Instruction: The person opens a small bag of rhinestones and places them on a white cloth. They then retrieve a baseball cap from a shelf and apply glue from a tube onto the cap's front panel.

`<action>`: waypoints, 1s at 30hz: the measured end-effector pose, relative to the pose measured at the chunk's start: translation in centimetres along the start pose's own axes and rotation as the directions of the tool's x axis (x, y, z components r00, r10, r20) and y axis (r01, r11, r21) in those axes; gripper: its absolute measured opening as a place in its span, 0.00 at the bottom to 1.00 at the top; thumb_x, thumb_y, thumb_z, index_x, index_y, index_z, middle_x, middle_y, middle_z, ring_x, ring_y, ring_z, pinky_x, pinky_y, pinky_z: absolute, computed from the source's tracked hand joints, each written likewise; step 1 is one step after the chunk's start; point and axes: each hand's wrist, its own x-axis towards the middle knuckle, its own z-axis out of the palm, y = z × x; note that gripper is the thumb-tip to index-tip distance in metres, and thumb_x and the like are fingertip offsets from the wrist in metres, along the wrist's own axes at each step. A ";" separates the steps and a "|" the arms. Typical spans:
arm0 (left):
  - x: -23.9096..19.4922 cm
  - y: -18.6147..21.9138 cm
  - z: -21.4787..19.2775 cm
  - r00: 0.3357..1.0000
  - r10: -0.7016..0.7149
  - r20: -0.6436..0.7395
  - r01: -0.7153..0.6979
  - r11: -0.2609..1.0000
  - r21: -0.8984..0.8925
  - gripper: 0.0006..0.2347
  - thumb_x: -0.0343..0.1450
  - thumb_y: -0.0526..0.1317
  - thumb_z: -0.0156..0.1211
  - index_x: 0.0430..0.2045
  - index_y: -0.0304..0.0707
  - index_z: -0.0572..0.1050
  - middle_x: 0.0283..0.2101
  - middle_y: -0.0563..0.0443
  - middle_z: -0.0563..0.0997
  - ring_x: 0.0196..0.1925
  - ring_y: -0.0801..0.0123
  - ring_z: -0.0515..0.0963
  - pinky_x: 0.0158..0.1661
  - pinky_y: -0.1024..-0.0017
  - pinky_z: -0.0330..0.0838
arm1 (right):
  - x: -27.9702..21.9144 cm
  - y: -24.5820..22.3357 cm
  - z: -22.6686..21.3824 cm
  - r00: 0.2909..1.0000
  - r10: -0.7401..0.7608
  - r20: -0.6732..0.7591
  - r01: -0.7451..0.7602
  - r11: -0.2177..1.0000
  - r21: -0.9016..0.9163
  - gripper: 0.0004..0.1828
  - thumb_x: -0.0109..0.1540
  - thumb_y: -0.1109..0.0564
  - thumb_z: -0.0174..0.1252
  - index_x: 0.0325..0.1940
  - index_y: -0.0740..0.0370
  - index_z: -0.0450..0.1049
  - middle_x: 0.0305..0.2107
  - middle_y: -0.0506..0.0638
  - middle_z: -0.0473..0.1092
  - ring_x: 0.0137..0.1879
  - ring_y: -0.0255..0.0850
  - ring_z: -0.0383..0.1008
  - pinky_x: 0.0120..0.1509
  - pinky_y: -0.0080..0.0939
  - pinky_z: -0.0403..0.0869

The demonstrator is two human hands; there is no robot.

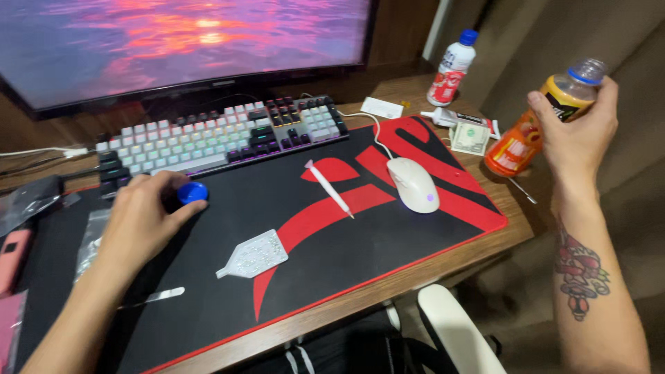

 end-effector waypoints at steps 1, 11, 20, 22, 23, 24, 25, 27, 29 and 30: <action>0.0 0.2 -0.3 0.998 0.065 -0.007 -0.063 0.984 0.168 0.24 0.71 0.54 0.79 0.60 0.48 0.85 0.50 0.46 0.92 0.56 0.50 0.86 0.57 0.52 0.76 | 0.1 0.1 -0.3 1.000 -0.005 0.002 0.005 1.000 0.024 0.31 0.76 0.62 0.89 0.72 0.69 0.74 0.56 0.61 0.82 0.57 0.48 0.82 0.60 0.51 0.79; -0.5 0.7 0.1 0.990 0.131 0.058 -0.141 0.819 0.556 0.24 0.76 0.59 0.65 0.66 0.54 0.83 0.56 0.50 0.92 0.65 0.51 0.88 0.56 0.48 0.81 | 0.3 3.3 0.4 0.996 0.086 -0.012 -0.087 0.994 -0.071 0.37 0.72 0.53 0.89 0.74 0.66 0.72 0.56 0.61 0.84 0.56 0.51 0.85 0.61 0.53 0.79; -1.8 3.1 -2.5 0.994 0.106 0.020 -0.098 0.815 0.571 0.30 0.73 0.68 0.64 0.66 0.57 0.82 0.59 0.54 0.91 0.64 0.53 0.87 0.56 0.49 0.81 | -1.0 3.7 1.9 0.986 0.167 0.002 -0.167 0.986 0.013 0.46 0.68 0.52 0.89 0.80 0.68 0.67 0.64 0.63 0.82 0.65 0.49 0.83 0.69 0.51 0.78; -2.5 3.7 -3.4 0.991 0.131 -0.038 -0.088 0.830 0.550 0.30 0.72 0.68 0.64 0.66 0.56 0.82 0.62 0.56 0.90 0.65 0.55 0.87 0.59 0.49 0.80 | -1.4 4.4 1.8 0.980 0.198 0.026 -0.199 0.980 0.016 0.55 0.68 0.52 0.89 0.87 0.64 0.58 0.66 0.64 0.80 0.66 0.51 0.84 0.71 0.51 0.78; -2.6 4.0 -4.2 0.985 0.150 -0.088 -0.082 0.845 0.528 0.30 0.72 0.69 0.64 0.65 0.55 0.83 0.64 0.59 0.89 0.66 0.57 0.86 0.61 0.49 0.79 | -1.0 4.5 1.9 0.970 0.236 0.058 -0.237 0.971 0.014 0.64 0.69 0.52 0.89 0.94 0.61 0.48 0.69 0.66 0.79 0.66 0.52 0.85 0.72 0.50 0.79; -2.6 3.9 -4.3 0.978 0.160 -0.134 -0.063 0.840 0.539 0.30 0.72 0.69 0.64 0.65 0.55 0.83 0.64 0.59 0.89 0.66 0.57 0.86 0.61 0.49 0.79 | 0.1 2.6 1.1 0.978 0.207 0.030 -0.208 0.977 0.044 0.64 0.69 0.52 0.89 0.94 0.61 0.48 0.69 0.66 0.79 0.66 0.52 0.85 0.72 0.50 0.79; -2.8 3.8 -4.4 0.948 0.221 -0.229 -0.094 0.881 0.463 0.28 0.71 0.65 0.69 0.63 0.54 0.83 0.63 0.56 0.88 0.65 0.55 0.86 0.61 0.49 0.78 | 0.8 0.8 0.1 0.995 0.010 -0.103 -0.012 1.000 -0.020 0.56 0.71 0.61 0.82 0.92 0.69 0.51 0.70 0.71 0.72 0.72 0.62 0.75 0.81 0.59 0.68; -3.3 3.3 -4.7 0.890 0.278 -0.362 -0.115 0.904 0.412 0.27 0.70 0.61 0.73 0.61 0.52 0.83 0.62 0.53 0.88 0.64 0.53 0.85 0.61 0.50 0.76 | 2.8 -2.9 -0.6 0.946 -0.204 -0.253 0.190 0.979 -0.077 0.47 0.73 0.70 0.74 0.90 0.77 0.53 0.71 0.76 0.65 0.78 0.72 0.65 0.89 0.68 0.58; -3.4 3.1 -4.6 0.850 0.307 -0.428 -0.186 0.935 0.302 0.26 0.70 0.59 0.75 0.60 0.50 0.84 0.62 0.54 0.87 0.65 0.56 0.84 0.65 0.53 0.71 | 5.1 -6.1 -0.9 0.891 -0.282 -0.356 0.223 0.954 -0.199 0.24 0.87 0.72 0.70 0.84 0.87 0.69 0.74 0.84 0.71 0.76 0.81 0.70 0.82 0.69 0.62; -3.2 3.0 -4.5 0.838 0.309 -0.451 -0.172 0.932 0.319 0.26 0.70 0.59 0.75 0.60 0.50 0.84 0.62 0.54 0.87 0.65 0.56 0.84 0.65 0.53 0.71 | 7.3 -8.6 -0.2 0.881 -0.288 -0.376 0.235 0.955 -0.179 0.24 0.87 0.72 0.70 0.84 0.87 0.69 0.74 0.84 0.71 0.76 0.81 0.70 0.82 0.69 0.62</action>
